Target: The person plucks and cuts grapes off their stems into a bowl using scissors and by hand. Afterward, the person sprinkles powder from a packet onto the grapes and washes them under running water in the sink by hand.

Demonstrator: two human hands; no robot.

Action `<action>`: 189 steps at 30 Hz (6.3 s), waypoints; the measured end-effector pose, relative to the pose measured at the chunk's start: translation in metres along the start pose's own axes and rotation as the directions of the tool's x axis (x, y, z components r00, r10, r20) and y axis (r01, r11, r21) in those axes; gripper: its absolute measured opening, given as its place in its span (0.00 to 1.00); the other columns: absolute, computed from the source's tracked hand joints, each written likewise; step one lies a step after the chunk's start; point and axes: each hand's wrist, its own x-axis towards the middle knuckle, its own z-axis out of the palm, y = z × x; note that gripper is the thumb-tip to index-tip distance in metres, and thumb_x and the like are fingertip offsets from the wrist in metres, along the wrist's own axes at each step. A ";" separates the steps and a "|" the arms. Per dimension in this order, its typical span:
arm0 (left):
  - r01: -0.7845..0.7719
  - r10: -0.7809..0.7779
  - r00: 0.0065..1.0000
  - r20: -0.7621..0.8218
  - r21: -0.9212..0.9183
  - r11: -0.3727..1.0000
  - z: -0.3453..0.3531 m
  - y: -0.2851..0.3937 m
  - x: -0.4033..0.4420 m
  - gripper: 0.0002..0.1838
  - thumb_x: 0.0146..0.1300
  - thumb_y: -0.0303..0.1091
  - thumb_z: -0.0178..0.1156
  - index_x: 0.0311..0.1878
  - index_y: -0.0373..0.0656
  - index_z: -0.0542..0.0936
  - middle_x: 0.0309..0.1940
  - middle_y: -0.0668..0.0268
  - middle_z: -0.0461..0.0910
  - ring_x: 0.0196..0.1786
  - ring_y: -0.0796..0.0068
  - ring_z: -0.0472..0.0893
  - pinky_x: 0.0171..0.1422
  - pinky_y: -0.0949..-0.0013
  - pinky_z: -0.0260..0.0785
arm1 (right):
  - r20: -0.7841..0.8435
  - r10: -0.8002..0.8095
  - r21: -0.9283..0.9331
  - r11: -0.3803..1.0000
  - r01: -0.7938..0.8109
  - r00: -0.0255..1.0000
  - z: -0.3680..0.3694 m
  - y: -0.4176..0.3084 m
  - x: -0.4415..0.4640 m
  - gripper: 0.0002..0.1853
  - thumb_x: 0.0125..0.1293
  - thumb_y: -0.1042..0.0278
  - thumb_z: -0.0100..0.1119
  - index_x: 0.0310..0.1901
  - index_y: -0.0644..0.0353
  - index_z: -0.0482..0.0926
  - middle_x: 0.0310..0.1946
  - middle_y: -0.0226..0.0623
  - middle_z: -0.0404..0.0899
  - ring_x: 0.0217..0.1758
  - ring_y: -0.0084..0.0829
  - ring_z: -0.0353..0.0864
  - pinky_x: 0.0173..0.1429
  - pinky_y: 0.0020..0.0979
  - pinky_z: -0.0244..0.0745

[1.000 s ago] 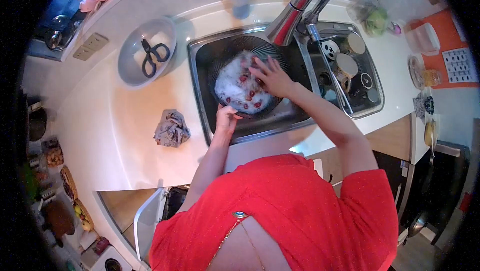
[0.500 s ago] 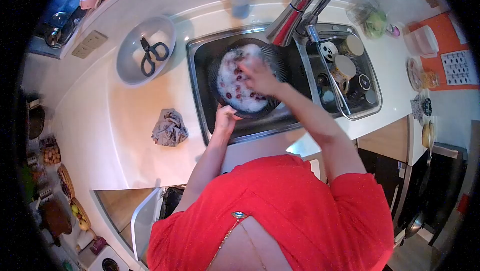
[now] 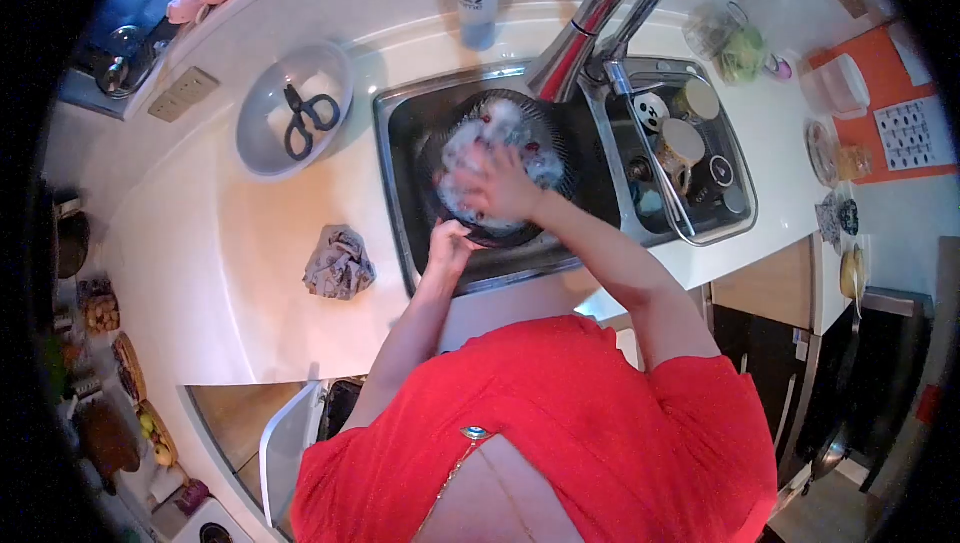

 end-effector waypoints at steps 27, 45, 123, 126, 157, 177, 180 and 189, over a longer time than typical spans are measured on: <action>-0.037 0.033 0.999 0.038 0.113 0.993 -0.002 -0.003 -0.047 0.37 0.39 0.28 0.49 0.61 0.42 0.61 0.50 0.55 0.72 0.54 0.53 0.73 0.46 0.46 0.76 | 0.317 -0.219 0.090 0.976 0.200 0.923 -0.026 -0.018 -0.027 0.35 0.59 0.42 0.50 0.67 0.43 0.55 0.69 0.45 0.45 0.72 0.57 0.39 0.64 0.68 0.38; 0.010 -0.023 0.995 0.092 0.146 0.989 -0.014 -0.002 -0.040 0.40 0.33 0.25 0.49 0.61 0.41 0.62 0.49 0.56 0.72 0.50 0.54 0.75 0.37 0.45 0.78 | 0.046 0.060 -0.171 0.984 -0.051 0.997 -0.024 -0.003 -0.056 0.27 0.62 0.47 0.48 0.64 0.38 0.62 0.70 0.43 0.45 0.73 0.51 0.41 0.66 0.65 0.38; -0.231 0.232 0.965 -0.125 0.023 0.973 0.025 -0.042 -0.038 0.37 0.35 0.23 0.49 0.59 0.39 0.65 0.51 0.59 0.73 0.53 0.60 0.75 0.49 0.54 0.76 | 0.237 -0.226 0.132 0.971 0.199 0.945 -0.030 0.031 -0.002 0.39 0.55 0.43 0.57 0.67 0.40 0.55 0.71 0.42 0.39 0.73 0.55 0.31 0.66 0.67 0.33; -0.252 0.253 0.957 -0.142 0.023 0.967 0.025 -0.039 -0.042 0.36 0.35 0.22 0.49 0.58 0.38 0.66 0.50 0.58 0.74 0.52 0.60 0.76 0.48 0.56 0.77 | 0.368 -0.239 0.109 0.971 0.214 0.899 -0.028 0.003 -0.010 0.40 0.55 0.43 0.56 0.68 0.41 0.54 0.71 0.42 0.41 0.73 0.54 0.32 0.69 0.63 0.31; -0.140 0.133 0.977 -0.165 -0.032 0.990 0.001 -0.044 -0.034 0.38 0.35 0.21 0.50 0.59 0.40 0.65 0.49 0.56 0.73 0.47 0.57 0.77 0.37 0.60 0.80 | 0.234 -0.246 -0.008 0.967 0.255 0.941 -0.044 0.062 -0.009 0.27 0.62 0.49 0.50 0.64 0.36 0.61 0.70 0.42 0.46 0.72 0.55 0.38 0.69 0.64 0.31; -0.375 0.380 0.888 -0.257 0.072 0.924 0.052 -0.034 -0.043 0.40 0.36 0.22 0.49 0.61 0.46 0.62 0.52 0.61 0.72 0.49 0.60 0.76 0.33 0.63 0.79 | -0.243 0.473 0.771 0.623 -0.127 0.847 -0.062 0.045 -0.046 0.19 0.61 0.79 0.47 0.55 0.55 0.71 0.61 0.45 0.66 0.66 0.41 0.62 0.67 0.36 0.57; -0.330 0.348 0.908 -0.233 0.112 0.937 0.051 -0.026 -0.043 0.39 0.37 0.22 0.49 0.61 0.47 0.62 0.49 0.62 0.73 0.46 0.62 0.77 0.31 0.64 0.79 | -0.315 0.449 0.670 0.729 -0.139 0.836 -0.068 0.025 -0.045 0.20 0.60 0.79 0.48 0.56 0.59 0.70 0.61 0.48 0.64 0.68 0.46 0.58 0.68 0.38 0.56; -0.399 0.480 0.838 -0.258 0.310 0.863 0.063 -0.012 -0.051 0.38 0.39 0.20 0.50 0.62 0.49 0.63 0.44 0.65 0.74 0.39 0.66 0.77 0.34 0.65 0.72 | -0.231 0.345 0.401 0.886 -0.233 0.910 -0.037 0.001 -0.011 0.39 0.58 0.58 0.60 0.67 0.57 0.51 0.67 0.62 0.42 0.70 0.60 0.43 0.70 0.47 0.46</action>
